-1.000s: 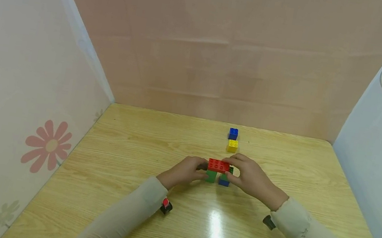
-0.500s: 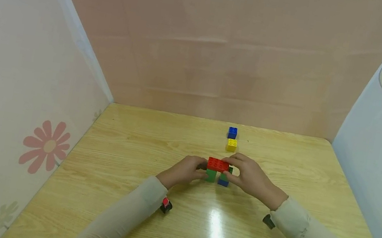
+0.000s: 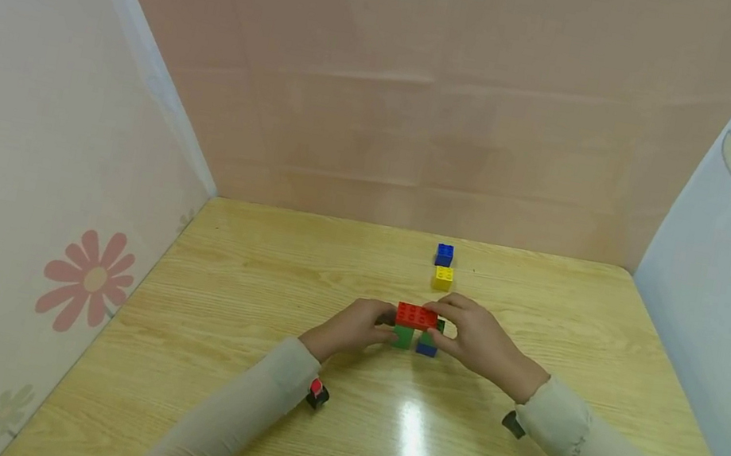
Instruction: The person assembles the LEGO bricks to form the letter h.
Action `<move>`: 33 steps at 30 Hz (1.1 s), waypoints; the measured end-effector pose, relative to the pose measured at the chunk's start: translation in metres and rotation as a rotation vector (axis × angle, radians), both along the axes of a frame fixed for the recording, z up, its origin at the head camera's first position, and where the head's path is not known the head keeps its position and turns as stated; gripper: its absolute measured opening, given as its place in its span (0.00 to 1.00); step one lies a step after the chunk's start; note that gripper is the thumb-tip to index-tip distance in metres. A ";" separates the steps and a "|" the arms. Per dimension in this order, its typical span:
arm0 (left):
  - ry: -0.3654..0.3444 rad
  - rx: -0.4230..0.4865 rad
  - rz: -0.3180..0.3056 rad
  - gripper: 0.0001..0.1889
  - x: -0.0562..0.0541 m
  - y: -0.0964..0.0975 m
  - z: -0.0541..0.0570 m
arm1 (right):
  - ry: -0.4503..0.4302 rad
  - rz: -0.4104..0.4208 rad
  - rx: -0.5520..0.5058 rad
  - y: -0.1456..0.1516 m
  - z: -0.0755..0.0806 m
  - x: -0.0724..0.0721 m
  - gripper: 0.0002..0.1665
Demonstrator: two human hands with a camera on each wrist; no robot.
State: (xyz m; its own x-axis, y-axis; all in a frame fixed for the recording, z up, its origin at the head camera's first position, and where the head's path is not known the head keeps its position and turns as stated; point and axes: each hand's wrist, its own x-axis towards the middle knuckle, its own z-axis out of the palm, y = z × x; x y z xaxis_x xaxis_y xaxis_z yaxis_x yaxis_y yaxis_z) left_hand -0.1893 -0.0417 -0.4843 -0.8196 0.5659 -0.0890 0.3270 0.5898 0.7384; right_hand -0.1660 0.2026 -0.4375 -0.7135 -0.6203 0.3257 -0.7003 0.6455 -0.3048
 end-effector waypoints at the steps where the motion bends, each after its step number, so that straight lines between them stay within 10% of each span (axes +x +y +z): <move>1: -0.001 -0.003 0.001 0.20 0.000 0.000 0.000 | 0.002 0.001 0.003 0.000 0.000 0.000 0.21; 33: 0.026 -0.027 0.014 0.19 -0.002 -0.002 -0.003 | 0.071 0.009 -0.018 0.001 -0.006 0.001 0.21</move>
State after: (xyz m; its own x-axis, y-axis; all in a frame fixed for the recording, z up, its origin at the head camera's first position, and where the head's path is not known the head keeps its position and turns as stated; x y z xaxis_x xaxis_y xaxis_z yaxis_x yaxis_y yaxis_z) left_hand -0.1909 -0.0435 -0.4871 -0.8296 0.5522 -0.0826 0.3377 0.6140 0.7135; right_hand -0.1654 0.2040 -0.4439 -0.6827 -0.6205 0.3860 -0.7263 0.6340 -0.2656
